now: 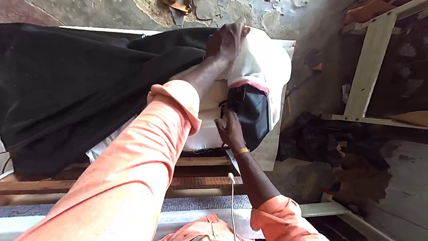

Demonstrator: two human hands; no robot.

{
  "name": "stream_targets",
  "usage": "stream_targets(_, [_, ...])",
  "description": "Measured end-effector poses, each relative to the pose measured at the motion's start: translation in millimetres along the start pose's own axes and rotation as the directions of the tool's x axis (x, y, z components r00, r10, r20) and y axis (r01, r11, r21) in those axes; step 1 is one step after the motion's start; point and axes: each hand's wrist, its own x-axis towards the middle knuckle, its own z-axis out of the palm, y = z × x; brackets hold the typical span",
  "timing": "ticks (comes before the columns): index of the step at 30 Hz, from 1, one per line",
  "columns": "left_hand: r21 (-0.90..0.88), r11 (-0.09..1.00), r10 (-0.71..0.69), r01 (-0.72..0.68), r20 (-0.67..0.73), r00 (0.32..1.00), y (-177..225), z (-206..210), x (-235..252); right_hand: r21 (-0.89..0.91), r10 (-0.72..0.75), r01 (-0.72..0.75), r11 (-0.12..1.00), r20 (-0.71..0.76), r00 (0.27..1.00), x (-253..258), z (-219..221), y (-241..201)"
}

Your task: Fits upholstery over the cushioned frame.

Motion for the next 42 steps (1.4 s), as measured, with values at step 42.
stream_targets(42, [-0.175,0.780,-0.565,0.601,0.216,0.796,-212,39,-217,0.056,0.116,-0.143,0.988,0.340,0.933,-140,-70,19])
